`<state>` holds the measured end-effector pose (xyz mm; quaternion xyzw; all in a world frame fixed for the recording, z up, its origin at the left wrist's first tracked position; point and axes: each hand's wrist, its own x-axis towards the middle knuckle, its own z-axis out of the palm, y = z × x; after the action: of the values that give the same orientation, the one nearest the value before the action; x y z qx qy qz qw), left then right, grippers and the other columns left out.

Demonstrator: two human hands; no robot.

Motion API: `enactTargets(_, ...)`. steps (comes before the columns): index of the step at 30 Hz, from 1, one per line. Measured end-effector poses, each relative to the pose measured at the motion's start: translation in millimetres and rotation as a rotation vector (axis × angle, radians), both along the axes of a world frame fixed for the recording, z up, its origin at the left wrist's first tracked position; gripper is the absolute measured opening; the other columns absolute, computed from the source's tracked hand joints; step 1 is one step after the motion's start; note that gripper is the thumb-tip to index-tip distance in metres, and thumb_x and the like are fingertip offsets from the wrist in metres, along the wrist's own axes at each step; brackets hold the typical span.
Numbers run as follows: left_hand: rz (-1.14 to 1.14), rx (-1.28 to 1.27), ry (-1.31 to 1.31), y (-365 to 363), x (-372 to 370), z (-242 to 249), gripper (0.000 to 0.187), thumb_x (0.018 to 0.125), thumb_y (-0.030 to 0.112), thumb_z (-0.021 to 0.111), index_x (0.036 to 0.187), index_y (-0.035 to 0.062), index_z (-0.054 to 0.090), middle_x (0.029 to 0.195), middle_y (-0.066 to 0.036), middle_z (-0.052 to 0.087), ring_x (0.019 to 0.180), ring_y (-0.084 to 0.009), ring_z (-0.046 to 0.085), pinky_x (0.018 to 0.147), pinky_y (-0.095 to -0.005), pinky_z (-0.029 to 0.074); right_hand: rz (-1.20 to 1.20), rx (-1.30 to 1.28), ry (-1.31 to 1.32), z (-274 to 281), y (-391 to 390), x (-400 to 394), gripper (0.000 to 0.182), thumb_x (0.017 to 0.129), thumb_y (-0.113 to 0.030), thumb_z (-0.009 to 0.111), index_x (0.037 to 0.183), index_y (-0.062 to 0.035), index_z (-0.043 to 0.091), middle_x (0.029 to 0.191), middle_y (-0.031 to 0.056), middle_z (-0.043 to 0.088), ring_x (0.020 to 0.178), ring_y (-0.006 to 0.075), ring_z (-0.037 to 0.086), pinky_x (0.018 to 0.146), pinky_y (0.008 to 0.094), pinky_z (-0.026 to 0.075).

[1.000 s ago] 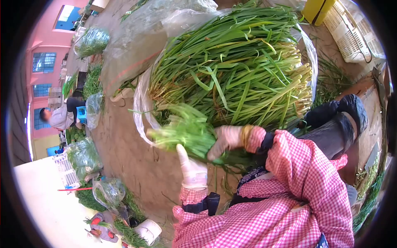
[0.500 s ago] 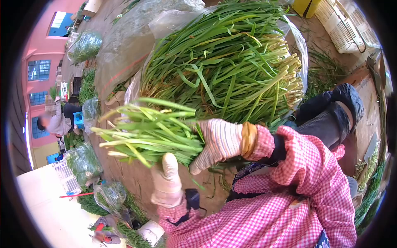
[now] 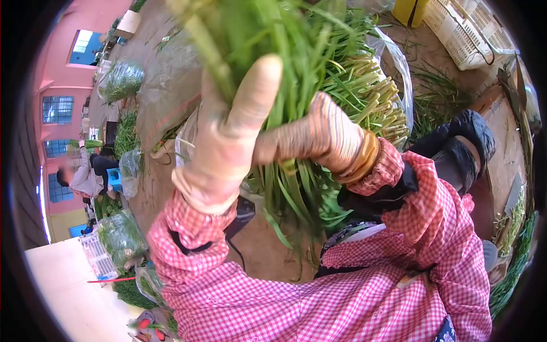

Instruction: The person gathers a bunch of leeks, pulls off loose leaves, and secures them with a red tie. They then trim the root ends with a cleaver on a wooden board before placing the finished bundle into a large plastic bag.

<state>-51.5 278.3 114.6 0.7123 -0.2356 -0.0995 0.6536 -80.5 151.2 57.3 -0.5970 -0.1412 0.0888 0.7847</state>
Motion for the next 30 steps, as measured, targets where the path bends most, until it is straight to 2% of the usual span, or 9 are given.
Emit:
enactTargets(3, -0.234, 0.156, 0.051, -21.6, 14.9, 14.4, 0.059, 0.085, 0.04, 0.058, 0.126, 0.0013, 0.041, 0.116, -0.007, 0.052, 0.105, -0.0164, 0.05, 0.093, -0.0291, 0.036, -0.171, 0.075, -0.231, -13.5, -17.2, -7.0, 0.016, 0.081, -0.013, 0.061, 0.086, 0.0009, 0.066, 0.073, 0.0049, 0.063, 0.063, 0.011, 0.06, 0.053, 0.0247, 0.047)
enactTargets(4, -0.285, 0.197, 0.064, -24.0, 18.7, 18.2, 0.059, 0.087, 0.042, 0.052, 0.128, 0.0008, 0.041, 0.122, -0.009, 0.049, 0.111, -0.0181, 0.047, 0.097, -0.0308, 0.033, -0.146, 0.318, 0.162, -13.2, -22.4, -6.9, 0.016, 0.078, -0.012, 0.065, 0.092, -0.0073, 0.068, 0.081, 0.0046, 0.068, 0.063, 0.0138, 0.063, 0.054, 0.0234, 0.049)
enactTargets(6, -0.403, 0.219, 0.139, -18.4, 29.6, 29.0, 0.06, 0.09, 0.044, 0.045, 0.132, 0.0005, 0.038, 0.132, -0.012, 0.043, 0.121, -0.0216, 0.042, 0.103, -0.0336, 0.028, -0.086, 0.366, 0.127, -35.6, -48.3, -5.4, 0.014, 0.08, -0.01, 0.061, 0.091, -0.0033, 0.067, 0.083, 0.0067, 0.067, 0.063, 0.0139, 0.063, 0.055, 0.0242, 0.05)
enactTargets(9, -0.116, 0.097, -0.132, 33.1, 39.9, 46.5, 0.059, 0.094, 0.04, 0.035, 0.133, -0.0046, 0.032, 0.136, -0.024, 0.036, 0.127, -0.0322, 0.036, 0.103, -0.0432, 0.031, -0.282, 0.468, 0.145, -79.0, -55.4, -4.4, 0.026, 0.082, -0.022, 0.059, 0.094, 0.0014, 0.062, 0.087, 0.0101, 0.064, 0.069, 0.0144, 0.061, 0.065, 0.029, 0.052)
enactTargets(12, 0.321, 0.211, -0.112, 89.0, 21.6, 19.9, 0.048, 0.094, 0.038, 0.039, 0.115, -0.0036, 0.05, 0.104, -0.019, 0.06, 0.093, -0.0257, 0.061, 0.074, -0.0311, 0.051, -0.248, 0.619, 0.298, -67.3, -58.0, -8.8, 0.03, 0.076, -0.023, 0.064, 0.095, 0.0009, 0.062, 0.086, 0.0088, 0.064, 0.068, 0.0159, 0.061, 0.066, 0.0285, 0.051)
enactTargets(18, 0.575, 0.428, 0.467, 84.4, -9.5, -113.7, 0.038, 0.082, 0.041, 0.064, 0.09, 0.0047, 0.056, 0.068, -0.001, 0.057, 0.051, -0.0066, 0.051, 0.044, -0.0183, 0.041, -0.243, 0.448, 0.305, -54.3, -58.3, -17.8, 0.031, 0.072, -0.018, 0.068, 0.096, -0.0001, 0.062, 0.081, 0.0065, 0.065, 0.067, 0.0148, 0.062, 0.063, 0.0273, 0.052)
enactTargets(20, 0.551, 0.643, 0.514, 73.8, -9.3, -123.4, 0.031, 0.082, 0.035, 0.065, 0.083, 0.0045, 0.057, 0.06, 0.001, 0.053, 0.046, -0.0057, 0.046, 0.041, -0.0182, 0.037, -0.177, 0.501, 0.36, -32.1, -58.6, -25.0, 0.028, 0.072, -0.015, 0.069, 0.095, 0.0, 0.063, 0.081, 0.0062, 0.065, 0.067, 0.0137, 0.062, 0.062, 0.0268, 0.051)
enactTargets(26, 0.567, 0.172, 0.64, 73.8, -8.6, -147.1, 0.019, 0.083, 0.022, 0.064, 0.085, 0.0038, 0.06, 0.055, 0.004, 0.047, 0.042, -0.0061, 0.04, 0.04, -0.0193, 0.031, -0.158, 0.462, 0.363, -33.9, -44.7, -21.2, 0.032, 0.07, -0.013, 0.072, 0.098, -0.0004, 0.064, 0.081, 0.0043, 0.066, 0.068, 0.0111, 0.061, 0.064, 0.0267, 0.05)
enactTargets(30, 0.549, 0.194, 0.522, 57.1, -21.5, -127.7, 0.019, 0.084, 0.016, 0.062, 0.096, 0.0018, 0.061, 0.066, 0.0, 0.054, 0.056, -0.0083, 0.049, 0.052, -0.0207, 0.039, -0.125, 0.369, 0.361, -42.6, -42.8, -21.8, 0.029, 0.07, -0.014, 0.074, 0.094, -0.0005, 0.067, 0.081, 0.0034, 0.066, 0.069, 0.0077, 0.059, 0.065, 0.0251, 0.05)
